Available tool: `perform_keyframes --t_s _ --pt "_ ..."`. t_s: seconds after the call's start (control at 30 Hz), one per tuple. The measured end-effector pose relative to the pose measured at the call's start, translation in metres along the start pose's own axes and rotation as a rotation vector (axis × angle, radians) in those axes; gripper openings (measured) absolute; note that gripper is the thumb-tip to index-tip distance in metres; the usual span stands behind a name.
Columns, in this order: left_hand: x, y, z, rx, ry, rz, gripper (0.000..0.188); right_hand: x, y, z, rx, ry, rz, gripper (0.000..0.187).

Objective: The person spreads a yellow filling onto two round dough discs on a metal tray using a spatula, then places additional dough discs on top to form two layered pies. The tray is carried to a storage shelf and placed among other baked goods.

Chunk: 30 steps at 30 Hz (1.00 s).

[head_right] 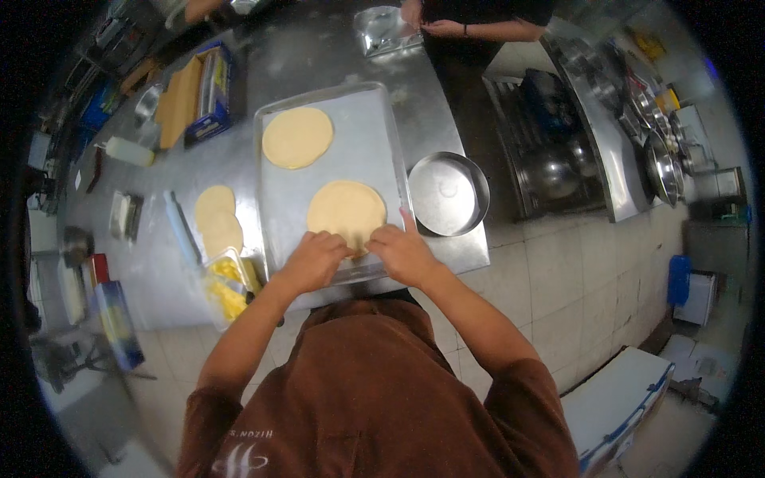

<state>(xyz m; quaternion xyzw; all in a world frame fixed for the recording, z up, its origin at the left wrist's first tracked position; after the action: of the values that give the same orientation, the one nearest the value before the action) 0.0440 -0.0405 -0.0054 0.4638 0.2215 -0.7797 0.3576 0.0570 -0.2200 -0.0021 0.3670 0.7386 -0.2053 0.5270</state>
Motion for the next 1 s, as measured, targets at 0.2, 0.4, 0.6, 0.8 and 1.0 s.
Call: perform_keyframes --t_s 0.2,0.4,0.6,0.8,1.0 --pt "0.002 0.02 0.013 0.012 -0.031 0.044 0.032 -0.015 0.003 0.004 -0.005 -0.029 -0.071 0.028" --pt "-0.008 0.024 -0.018 -0.138 -0.086 0.165 0.038 -0.007 0.013 0.001 -0.023 -0.009 -0.049 0.029" --pt "-0.003 0.042 -0.024 0.015 -0.021 0.172 0.058 0.002 0.03 0.007 0.05 -0.057 -0.052 0.028" --pt "-0.02 0.04 -0.048 -0.091 -0.002 0.201 0.061 0.006 0.051 0.006 0.082 0.003 0.067 0.042" --pt "-0.031 0.035 -0.069 -0.213 -0.181 0.301 0.057 0.014 0.069 0.012 0.112 -0.07 0.008 0.055"
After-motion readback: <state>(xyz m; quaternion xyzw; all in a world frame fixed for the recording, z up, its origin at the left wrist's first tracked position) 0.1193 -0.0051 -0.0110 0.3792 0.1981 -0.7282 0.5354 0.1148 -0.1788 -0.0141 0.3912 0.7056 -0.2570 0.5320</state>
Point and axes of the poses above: each hand's wrist, its own y-axis towards the middle knuckle, its own x-axis out of the palm, z = x × y, the point moved 6 cm from there along y, towards the middle knuckle, and after that the axes turned 5 degrees about z, right-handed, at the moved point
